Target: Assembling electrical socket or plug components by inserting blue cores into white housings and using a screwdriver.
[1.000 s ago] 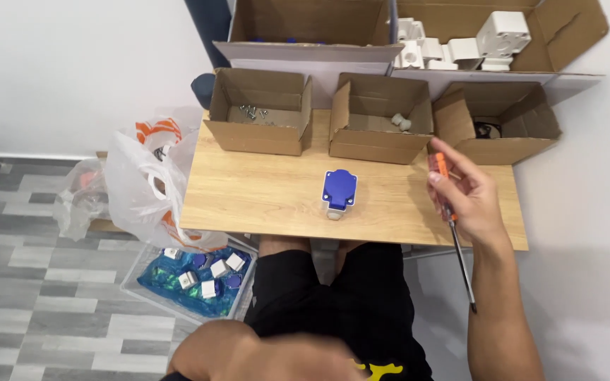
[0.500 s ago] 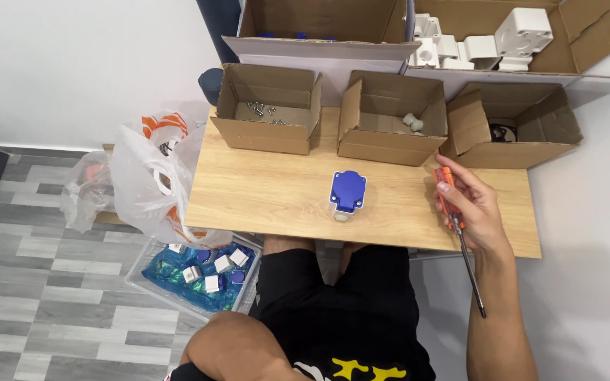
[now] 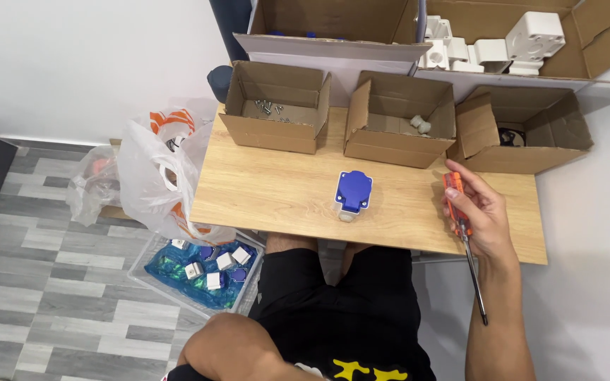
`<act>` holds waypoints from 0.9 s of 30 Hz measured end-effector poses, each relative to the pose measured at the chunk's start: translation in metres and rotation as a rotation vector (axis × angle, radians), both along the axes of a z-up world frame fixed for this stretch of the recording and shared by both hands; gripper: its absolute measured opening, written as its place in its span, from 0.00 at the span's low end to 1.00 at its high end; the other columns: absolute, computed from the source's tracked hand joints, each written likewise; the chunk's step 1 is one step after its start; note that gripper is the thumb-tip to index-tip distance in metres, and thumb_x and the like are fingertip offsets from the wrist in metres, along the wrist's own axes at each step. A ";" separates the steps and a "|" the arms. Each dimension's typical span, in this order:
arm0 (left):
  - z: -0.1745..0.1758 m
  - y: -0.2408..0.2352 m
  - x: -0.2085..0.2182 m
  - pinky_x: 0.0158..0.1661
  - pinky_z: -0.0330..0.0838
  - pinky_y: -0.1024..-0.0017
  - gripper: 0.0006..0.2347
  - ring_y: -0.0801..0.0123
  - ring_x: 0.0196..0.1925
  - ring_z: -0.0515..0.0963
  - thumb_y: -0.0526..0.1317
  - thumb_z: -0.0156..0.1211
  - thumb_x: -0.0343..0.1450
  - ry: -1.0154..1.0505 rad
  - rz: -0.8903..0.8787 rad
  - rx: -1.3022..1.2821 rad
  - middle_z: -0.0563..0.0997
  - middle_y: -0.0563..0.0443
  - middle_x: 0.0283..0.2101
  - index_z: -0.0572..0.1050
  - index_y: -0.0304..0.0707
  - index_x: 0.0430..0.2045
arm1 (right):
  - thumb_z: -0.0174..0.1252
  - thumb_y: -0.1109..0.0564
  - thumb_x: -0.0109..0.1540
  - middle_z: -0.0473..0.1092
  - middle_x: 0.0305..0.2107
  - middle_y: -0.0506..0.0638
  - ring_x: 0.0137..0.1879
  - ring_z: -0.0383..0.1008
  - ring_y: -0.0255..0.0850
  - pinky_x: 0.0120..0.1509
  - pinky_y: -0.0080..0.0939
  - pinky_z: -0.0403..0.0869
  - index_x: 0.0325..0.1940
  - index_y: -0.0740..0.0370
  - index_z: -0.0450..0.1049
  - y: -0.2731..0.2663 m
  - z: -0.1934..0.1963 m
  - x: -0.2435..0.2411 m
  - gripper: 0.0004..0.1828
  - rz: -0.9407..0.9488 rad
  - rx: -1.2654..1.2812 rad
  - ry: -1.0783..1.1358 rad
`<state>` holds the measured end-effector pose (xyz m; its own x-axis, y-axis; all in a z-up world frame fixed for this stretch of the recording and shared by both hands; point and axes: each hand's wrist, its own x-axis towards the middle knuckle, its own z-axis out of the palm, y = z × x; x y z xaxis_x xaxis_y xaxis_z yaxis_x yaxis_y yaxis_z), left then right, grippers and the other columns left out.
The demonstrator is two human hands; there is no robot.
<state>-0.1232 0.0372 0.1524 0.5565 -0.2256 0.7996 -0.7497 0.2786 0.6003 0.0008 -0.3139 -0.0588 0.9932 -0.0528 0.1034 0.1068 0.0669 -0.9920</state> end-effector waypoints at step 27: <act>-0.150 -0.015 0.135 0.67 0.67 0.40 0.40 0.33 0.66 0.78 0.45 0.82 0.61 0.416 0.279 0.740 0.81 0.25 0.60 0.70 0.24 0.67 | 0.61 0.60 0.67 0.71 0.33 0.54 0.30 0.76 0.37 0.19 0.28 0.75 0.75 0.61 0.73 0.008 0.011 -0.001 0.30 -0.022 -0.033 0.000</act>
<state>0.0119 0.0219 0.0021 0.8810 -0.4165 0.2242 -0.4135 -0.4479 0.7927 0.0001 -0.3062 -0.0475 0.9919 -0.0716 0.1050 0.1075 0.0320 -0.9937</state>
